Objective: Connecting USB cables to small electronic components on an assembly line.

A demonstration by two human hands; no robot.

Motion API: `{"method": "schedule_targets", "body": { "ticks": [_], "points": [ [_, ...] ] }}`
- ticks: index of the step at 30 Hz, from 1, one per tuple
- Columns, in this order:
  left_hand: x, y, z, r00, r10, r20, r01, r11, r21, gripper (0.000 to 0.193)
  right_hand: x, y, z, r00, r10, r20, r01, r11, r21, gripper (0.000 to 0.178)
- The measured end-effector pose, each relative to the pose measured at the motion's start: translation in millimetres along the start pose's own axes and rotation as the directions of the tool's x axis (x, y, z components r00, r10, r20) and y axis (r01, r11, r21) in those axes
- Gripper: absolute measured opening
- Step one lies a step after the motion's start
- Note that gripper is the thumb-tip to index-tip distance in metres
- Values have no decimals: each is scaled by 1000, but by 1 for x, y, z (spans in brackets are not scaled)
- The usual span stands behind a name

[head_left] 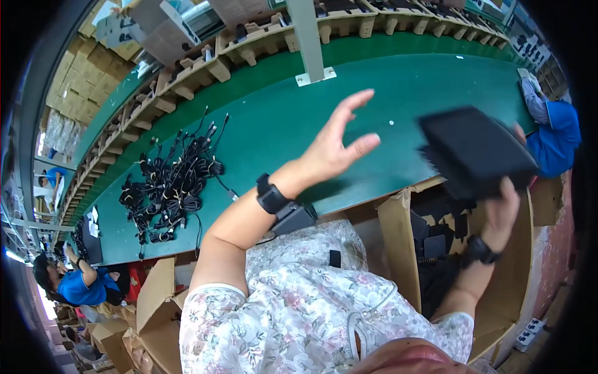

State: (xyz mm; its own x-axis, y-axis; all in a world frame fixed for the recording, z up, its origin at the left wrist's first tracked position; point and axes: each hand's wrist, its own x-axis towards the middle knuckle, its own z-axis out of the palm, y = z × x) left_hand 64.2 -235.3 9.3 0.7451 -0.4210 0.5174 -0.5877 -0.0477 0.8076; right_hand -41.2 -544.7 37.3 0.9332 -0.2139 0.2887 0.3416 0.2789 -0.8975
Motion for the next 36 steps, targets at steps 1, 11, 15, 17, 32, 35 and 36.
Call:
{"method": "schedule_targets", "body": {
  "ticks": [1, 11, 15, 17, 32, 35, 36],
  "points": [
    [-2, 5, -12, 999, -35, -26, 31, 992, -122, 52, 25, 6, 51, 982, 27, 189, -32, 999, 28, 79],
    [-38, -27, -114, 948, -282, -151, 305, 939, 161, 49, 97, 153, 190, 789, 484, 379, -486, 868, -97, 65],
    [-50, -55, -127, 974, -130, -185, 219, 743, 632, 48, 105, 178, 183, 889, 357, 287, -108, 772, -626, 62],
    [-57, -62, -137, 964, -129, -230, 227, 854, 469, 49, 101, 178, 178, 963, 171, 210, 84, 548, -832, 56],
    [-96, -24, -208, 760, -369, -535, 634, 602, 485, 33, 88, 148, 230, 840, -163, 518, 543, 271, -795, 34],
    [-101, -10, -210, 764, -197, -615, 530, 736, 422, 32, 78, 137, 272, 847, -88, 524, 500, 468, -729, 32],
    [-99, -7, -207, 719, -250, -649, 411, 906, 106, 30, 73, 134, 288, 862, 43, 505, 363, 642, -675, 31]
  ]
}}
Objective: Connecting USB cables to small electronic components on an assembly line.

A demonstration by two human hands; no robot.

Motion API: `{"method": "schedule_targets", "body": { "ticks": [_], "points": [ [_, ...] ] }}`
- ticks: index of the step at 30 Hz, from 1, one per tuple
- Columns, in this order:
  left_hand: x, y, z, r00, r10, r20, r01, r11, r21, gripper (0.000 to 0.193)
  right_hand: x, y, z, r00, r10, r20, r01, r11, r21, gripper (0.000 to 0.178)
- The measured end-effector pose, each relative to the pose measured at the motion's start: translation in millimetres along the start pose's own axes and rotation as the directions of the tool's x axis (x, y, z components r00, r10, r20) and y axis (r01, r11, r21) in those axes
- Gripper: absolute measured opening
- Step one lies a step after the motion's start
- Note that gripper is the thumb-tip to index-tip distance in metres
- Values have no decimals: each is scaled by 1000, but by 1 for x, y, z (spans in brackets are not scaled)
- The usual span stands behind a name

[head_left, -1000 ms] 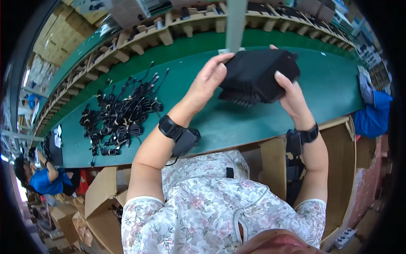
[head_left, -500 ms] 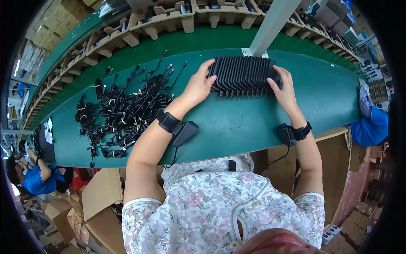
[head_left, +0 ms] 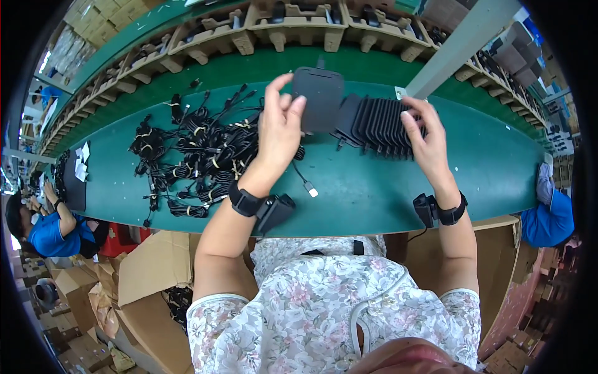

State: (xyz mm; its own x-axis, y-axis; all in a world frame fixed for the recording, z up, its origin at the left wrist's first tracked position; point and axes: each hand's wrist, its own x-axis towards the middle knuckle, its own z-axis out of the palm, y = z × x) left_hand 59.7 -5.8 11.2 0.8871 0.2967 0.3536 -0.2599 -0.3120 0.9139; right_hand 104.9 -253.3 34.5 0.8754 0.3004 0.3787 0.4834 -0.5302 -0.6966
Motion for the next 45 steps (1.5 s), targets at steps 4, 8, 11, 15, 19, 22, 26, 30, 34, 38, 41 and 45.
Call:
{"method": "schedule_targets", "body": {
  "ticks": [4, 8, 11, 15, 19, 22, 26, 30, 34, 38, 41, 45],
  "points": [
    [-9, 10, -1, 969, -183, 165, 242, 832, -499, 24, 19, -38, 23, 937, 185, 297, -294, 876, 382, 31],
    [-11, 19, -9, 941, -235, 243, 315, 871, -378, 21, 36, -57, 20, 934, -358, -8, 358, 933, 34, 34],
    [-12, 32, -18, 955, -31, 296, 29, 1000, 10, 24, 34, -83, 18, 763, -641, 79, 635, 721, -278, 35],
    [-10, 38, -25, 808, 368, 461, -567, 696, 440, 34, 32, -98, 25, 779, -458, 429, 605, 730, -318, 32],
    [-12, 27, -19, 827, 525, 204, -560, 730, 392, 46, 93, -58, 32, 893, -364, 264, 443, 811, -382, 28],
    [-29, 16, -4, 860, 503, 91, -495, 775, 394, 52, 175, 15, 10, 964, 6, -265, -20, 999, -50, 29],
    [-60, -15, 6, 868, 384, 314, -480, 810, 337, 52, 243, 75, -6, 789, 509, -344, -436, 859, 269, 33],
    [-59, -35, 4, 865, 308, 397, -431, 860, 273, 47, 262, 140, -10, 810, 210, -548, -438, 837, -328, 35],
    [-60, -43, 4, 879, 256, 402, -362, 908, 212, 43, 279, 160, 0, 794, 201, -573, -428, 856, -292, 33],
    [-55, -42, 4, 888, 219, 405, -315, 931, 186, 43, 297, 196, -13, 959, 112, -260, -280, 498, -820, 30],
    [-55, -38, 4, 906, 190, 379, -277, 942, 191, 41, 296, 222, -21, 979, 197, -51, -78, 132, -988, 27],
    [-57, -44, 0, 920, 204, 334, -278, 942, 191, 38, 273, 157, 16, 779, 162, -606, -627, 205, -751, 35]
  ]
}}
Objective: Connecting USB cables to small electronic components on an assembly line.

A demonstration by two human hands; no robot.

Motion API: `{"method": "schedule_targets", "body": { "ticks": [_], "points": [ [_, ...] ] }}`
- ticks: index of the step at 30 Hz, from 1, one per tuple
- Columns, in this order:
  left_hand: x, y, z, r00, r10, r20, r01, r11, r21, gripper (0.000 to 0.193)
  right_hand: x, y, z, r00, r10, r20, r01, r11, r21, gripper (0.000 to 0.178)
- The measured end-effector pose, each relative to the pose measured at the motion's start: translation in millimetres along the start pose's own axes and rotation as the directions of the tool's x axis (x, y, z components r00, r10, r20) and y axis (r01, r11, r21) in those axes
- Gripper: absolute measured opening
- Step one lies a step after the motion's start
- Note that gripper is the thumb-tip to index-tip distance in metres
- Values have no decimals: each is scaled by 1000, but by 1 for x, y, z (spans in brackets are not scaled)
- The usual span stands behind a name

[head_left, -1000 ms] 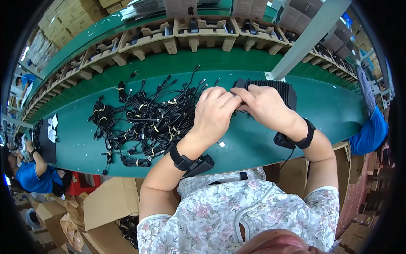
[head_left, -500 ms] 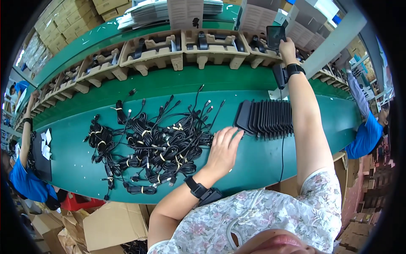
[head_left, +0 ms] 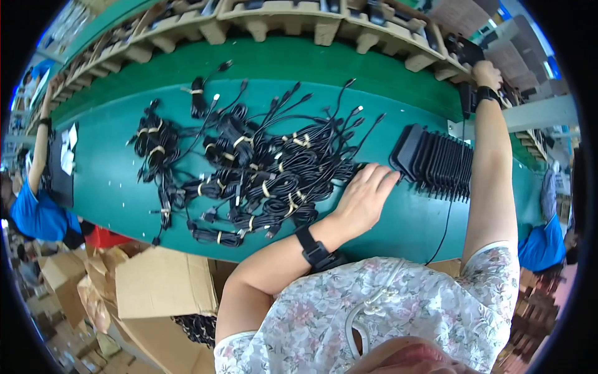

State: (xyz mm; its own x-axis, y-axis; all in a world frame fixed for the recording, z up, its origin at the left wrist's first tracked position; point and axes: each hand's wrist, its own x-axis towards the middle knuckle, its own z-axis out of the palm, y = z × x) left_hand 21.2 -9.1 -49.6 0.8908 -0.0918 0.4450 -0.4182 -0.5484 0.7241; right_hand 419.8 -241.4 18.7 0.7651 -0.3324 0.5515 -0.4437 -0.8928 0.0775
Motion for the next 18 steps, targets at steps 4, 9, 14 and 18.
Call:
{"method": "schedule_targets", "body": {
  "ticks": [4, 9, 14, 18],
  "points": [
    [1, -1, 7, 998, 55, -14, -55, 998, -29, 34, -31, 3, -36, 882, -336, -330, 332, 941, -69, 43],
    [-9, -7, 10, 997, 77, 2, -77, 997, 20, 29, -156, -65, -138, 405, -675, -617, 836, 1, 548, 17],
    [-7, -5, 13, 991, 110, -78, -107, 993, 41, 23, -275, -106, -218, 67, -796, -601, 609, -445, 656, 17],
    [-2, -4, 14, 972, 157, -176, -163, 986, -24, 17, -324, -133, -238, -20, -671, -741, 600, -601, 528, 24]
  ]
}}
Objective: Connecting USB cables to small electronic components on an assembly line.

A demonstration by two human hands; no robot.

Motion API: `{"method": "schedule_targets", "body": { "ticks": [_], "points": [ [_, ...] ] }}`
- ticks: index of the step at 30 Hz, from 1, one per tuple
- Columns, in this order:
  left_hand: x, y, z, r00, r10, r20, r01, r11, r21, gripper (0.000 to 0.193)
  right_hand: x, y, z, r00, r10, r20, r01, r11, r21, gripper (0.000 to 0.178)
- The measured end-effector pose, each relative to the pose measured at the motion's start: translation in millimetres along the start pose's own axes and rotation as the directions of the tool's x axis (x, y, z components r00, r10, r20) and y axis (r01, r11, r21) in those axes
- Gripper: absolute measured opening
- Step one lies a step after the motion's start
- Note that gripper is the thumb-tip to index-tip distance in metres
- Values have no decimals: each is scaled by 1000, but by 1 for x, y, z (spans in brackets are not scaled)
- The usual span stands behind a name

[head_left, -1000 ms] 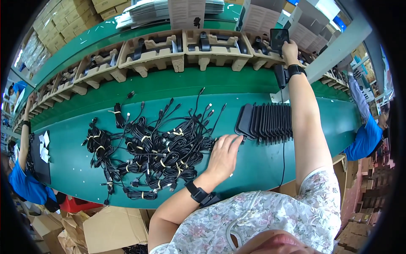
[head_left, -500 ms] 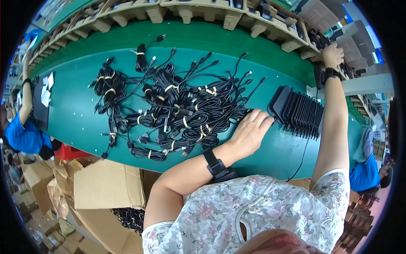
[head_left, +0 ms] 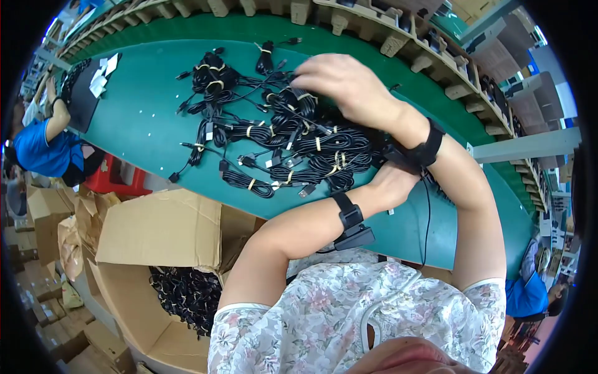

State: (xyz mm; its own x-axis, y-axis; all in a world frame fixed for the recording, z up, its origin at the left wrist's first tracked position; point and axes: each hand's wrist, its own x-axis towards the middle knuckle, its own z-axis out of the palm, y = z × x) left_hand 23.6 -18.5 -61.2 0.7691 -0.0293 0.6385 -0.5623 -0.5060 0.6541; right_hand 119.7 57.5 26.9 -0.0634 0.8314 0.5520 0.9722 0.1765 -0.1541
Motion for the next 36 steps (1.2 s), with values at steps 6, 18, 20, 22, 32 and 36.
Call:
{"method": "schedule_targets", "body": {
  "ticks": [6, 18, 20, 22, 32, 36],
  "points": [
    [-6, -3, 2, 986, -100, 136, 97, 995, 29, 13, 11, 1, 1, 945, -171, 278, 226, 957, -180, 35],
    [31, 3, -45, 866, -385, 318, 338, -17, -941, 51, -75, -36, -128, 457, 885, 86, -668, 277, 691, 25],
    [33, 0, -46, 826, -327, 460, 441, -135, -887, 45, -85, -50, -129, 353, 934, 62, -565, 160, 810, 25],
    [35, -7, -46, 803, -280, 527, 491, -192, -850, 42, -92, -64, -132, 296, 954, 46, -503, 115, 856, 25],
    [30, -5, -24, 876, -361, 319, 328, -38, -944, 24, -89, -114, -116, 534, 832, 153, -790, 555, -262, 23],
    [11, -9, -15, 884, -400, 242, 411, 419, -810, 32, -119, -78, -144, 634, 772, 37, -666, 569, -483, 30]
  ]
}}
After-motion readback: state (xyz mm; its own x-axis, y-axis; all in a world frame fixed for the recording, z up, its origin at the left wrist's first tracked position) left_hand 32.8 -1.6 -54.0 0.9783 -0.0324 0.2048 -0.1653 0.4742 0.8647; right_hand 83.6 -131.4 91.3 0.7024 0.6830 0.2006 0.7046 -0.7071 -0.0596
